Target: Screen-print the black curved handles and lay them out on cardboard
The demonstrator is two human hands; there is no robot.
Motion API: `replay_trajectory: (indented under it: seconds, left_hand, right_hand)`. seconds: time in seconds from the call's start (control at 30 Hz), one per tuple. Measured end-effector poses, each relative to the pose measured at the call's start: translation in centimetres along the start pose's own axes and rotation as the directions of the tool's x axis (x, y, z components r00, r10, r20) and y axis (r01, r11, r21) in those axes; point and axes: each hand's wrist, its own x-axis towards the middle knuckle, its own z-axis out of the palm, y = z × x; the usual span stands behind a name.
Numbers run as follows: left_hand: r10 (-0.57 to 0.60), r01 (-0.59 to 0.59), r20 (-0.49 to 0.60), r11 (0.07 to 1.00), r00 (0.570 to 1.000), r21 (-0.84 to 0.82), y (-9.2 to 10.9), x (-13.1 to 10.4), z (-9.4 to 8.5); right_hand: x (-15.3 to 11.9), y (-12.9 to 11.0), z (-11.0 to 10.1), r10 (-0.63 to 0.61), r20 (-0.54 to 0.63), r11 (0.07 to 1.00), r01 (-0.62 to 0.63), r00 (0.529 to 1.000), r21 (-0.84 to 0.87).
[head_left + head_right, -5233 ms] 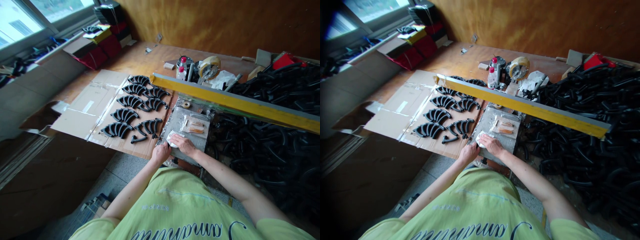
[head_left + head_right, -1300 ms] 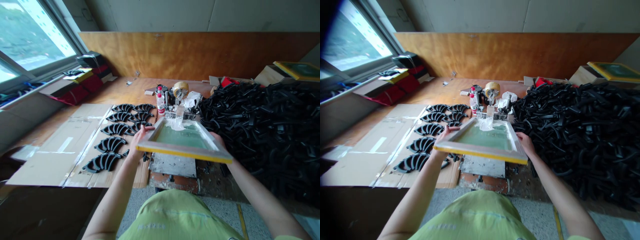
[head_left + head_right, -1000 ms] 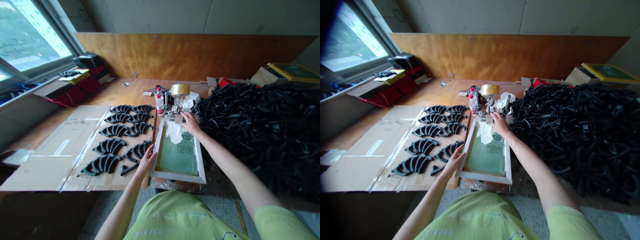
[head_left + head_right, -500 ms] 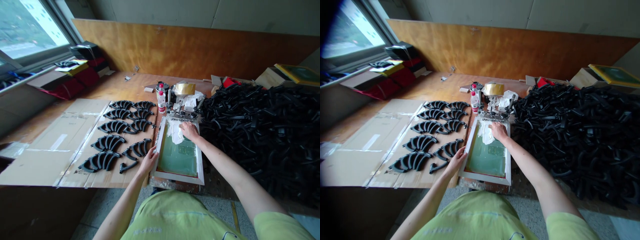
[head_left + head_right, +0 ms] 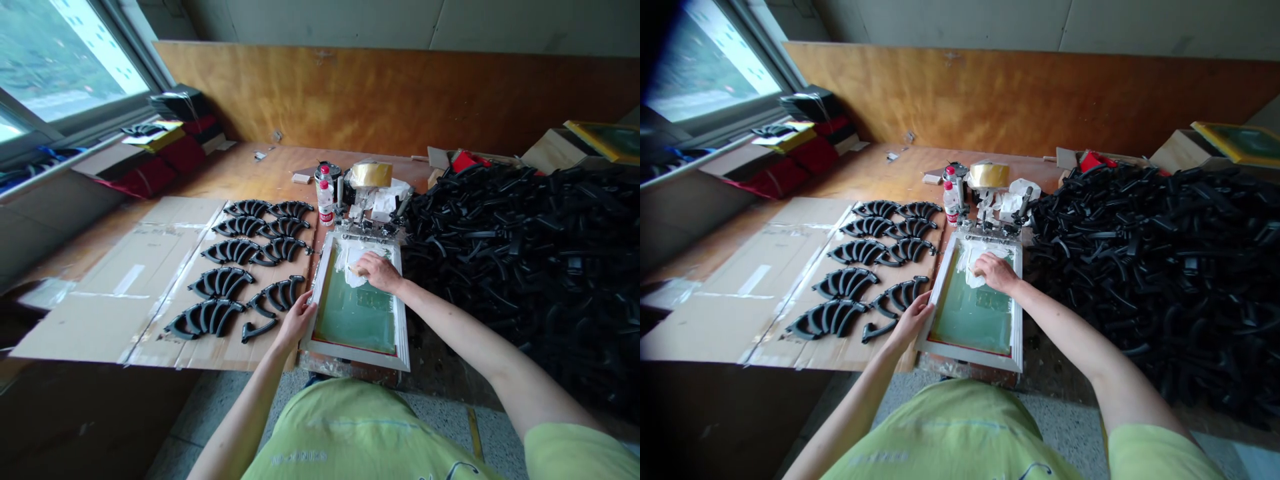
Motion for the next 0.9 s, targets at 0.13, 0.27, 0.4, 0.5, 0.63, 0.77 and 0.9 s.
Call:
replay_trajectory:
  seconds: [0.13, 0.27, 0.4, 0.5, 0.63, 0.77, 0.9]
  left_hand:
    - [-0.01, 0.01, -0.002, 1.0, 1.0, -0.021, 0.1, -0.1, 0.0]
    - [-0.003, 0.003, 0.005, 1.0, 1.0, -0.03, 1.3, -0.6, -0.3]
    - [-0.01, 0.011, 0.024, 0.998, 1.0, -0.067, 5.2, -2.2, -1.1]
    - [0.058, -0.055, 0.018, 0.989, 0.998, -0.134, 9.4, -3.3, -1.6]
    - [0.25, -0.25, -0.037, 0.924, 0.967, -0.29, 14.8, -2.2, -1.0]
    - [0.37, -0.353, -0.034, 0.848, 0.928, -0.396, 18.4, 0.6, 0.1]
    - [0.357, -0.356, -0.08, 0.837, 0.931, -0.415, 18.9, 2.0, 0.8]
  right_hand:
    - [-2.0, -0.4, 0.5, -0.086, 0.031, 0.993, 0.084, 0.996, 0.077]
    - [0.4, 0.5, -1.0, 0.049, 0.029, 0.992, -0.052, 0.998, 0.117]
    - [5.5, 2.5, -2.9, 0.338, -0.055, 0.941, -0.337, 0.939, 0.03]
    - [5.8, 5.0, -4.8, 0.448, -0.214, 0.889, -0.457, 0.868, 0.005]
    - [0.9, 8.9, -6.0, 0.642, -0.369, 0.749, -0.652, 0.672, 0.116]
    - [-4.1, 9.2, -2.8, 0.766, -0.185, 0.642, -0.751, 0.616, 0.156]
    - [-5.5, 5.8, 1.6, 0.577, -0.016, 0.801, -0.563, 0.816, 0.203]
